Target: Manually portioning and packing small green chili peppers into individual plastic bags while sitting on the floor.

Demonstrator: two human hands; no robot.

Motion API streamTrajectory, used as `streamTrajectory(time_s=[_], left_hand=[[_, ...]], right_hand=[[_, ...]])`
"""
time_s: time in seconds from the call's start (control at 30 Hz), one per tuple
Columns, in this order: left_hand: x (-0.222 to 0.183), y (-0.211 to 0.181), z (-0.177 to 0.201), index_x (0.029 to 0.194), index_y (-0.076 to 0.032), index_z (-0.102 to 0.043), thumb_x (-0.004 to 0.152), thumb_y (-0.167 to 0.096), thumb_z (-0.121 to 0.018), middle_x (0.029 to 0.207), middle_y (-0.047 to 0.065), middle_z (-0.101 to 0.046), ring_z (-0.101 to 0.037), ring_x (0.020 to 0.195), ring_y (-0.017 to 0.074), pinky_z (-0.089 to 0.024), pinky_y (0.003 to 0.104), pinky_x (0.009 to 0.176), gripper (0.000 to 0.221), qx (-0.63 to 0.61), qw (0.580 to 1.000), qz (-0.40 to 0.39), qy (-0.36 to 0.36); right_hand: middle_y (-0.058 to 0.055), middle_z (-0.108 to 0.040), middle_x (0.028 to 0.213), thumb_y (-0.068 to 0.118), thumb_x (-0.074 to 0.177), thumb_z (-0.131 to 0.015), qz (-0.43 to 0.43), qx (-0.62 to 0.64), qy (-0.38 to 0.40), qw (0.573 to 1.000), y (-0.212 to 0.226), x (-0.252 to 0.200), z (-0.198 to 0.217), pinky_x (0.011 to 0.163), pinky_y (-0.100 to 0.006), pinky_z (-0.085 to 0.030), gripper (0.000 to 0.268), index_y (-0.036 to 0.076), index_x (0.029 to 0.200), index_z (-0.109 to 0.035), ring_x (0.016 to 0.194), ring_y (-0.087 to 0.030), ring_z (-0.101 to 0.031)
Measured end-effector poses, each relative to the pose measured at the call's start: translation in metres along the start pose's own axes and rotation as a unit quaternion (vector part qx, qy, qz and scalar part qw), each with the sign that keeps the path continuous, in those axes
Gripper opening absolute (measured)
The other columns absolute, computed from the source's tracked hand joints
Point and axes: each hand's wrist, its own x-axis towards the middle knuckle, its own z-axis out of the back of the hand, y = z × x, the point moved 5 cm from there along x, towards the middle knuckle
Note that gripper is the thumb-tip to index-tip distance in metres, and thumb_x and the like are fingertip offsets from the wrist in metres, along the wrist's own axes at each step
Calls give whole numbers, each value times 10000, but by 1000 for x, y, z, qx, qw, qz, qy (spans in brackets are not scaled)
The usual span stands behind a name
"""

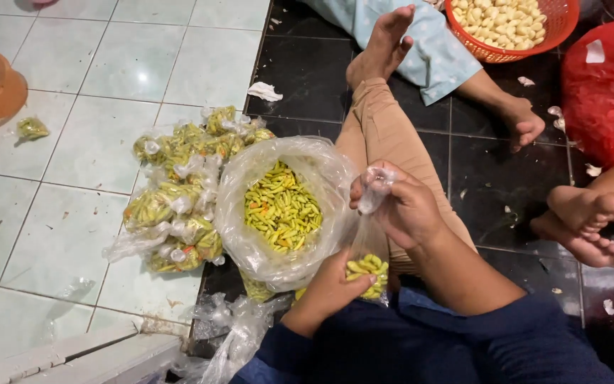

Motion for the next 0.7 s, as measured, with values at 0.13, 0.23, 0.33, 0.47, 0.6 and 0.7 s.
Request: streamTrajectory(time_s=[0.13,0.23,0.33,0.47,0.6,0.7], left_hand=[[6,7,-14,1423,13,-436,815,-107,-735,1310,154,-628,-634,1079,216,-521,320,935,688,-53,994,-96,13],[9,-5,-18,1166,6,-655,918,-109,-622,1040,90,-667,-612,877,169,-505,289,818,275,-44,991,-122,15],[10,-8,-12,1001,-51,-710,967,-135,-581,944,46,-735,-626,771,126,-508,250,745,157,-32,995,-94,-3],[13,4,7,1060,-2,-711,1008,-136,-525,843,87,-746,-659,633,123,-557,243,599,236,-125,988,-52,-78],[15,42,12,854,-2,-678,940,-115,-572,749,57,-634,-534,640,143,-457,286,592,177,7,986,-69,-151],[7,25,5,850,6,-701,918,-102,-582,787,77,-670,-582,675,167,-494,303,637,174,35,990,-70,-114]], right_hand=[[-197,-664,968,34,964,-535,-11,53,30,998,-6,-17,-12,827,-357,-526,137,7,1071,-617,885,-257,-636],[-150,-669,875,98,960,-601,-39,3,13,999,-7,-21,-9,727,-333,-544,135,11,1062,-618,821,-218,-643],[-194,-681,935,101,987,-531,11,0,9,1000,5,-6,18,768,-368,-572,178,12,1119,-611,866,-259,-669],[-178,-648,1200,276,811,-649,-1,-112,61,992,-10,-2,25,912,-368,-486,659,-10,1383,-492,1080,-275,-634],[-196,-630,1321,260,875,-663,-110,-290,166,936,-54,-18,14,981,-362,-503,452,0,1238,-592,1221,-290,-593],[-189,-720,1124,111,977,-571,-108,-246,136,954,-50,-11,14,992,-336,-509,197,-24,980,-714,1125,-247,-652]])
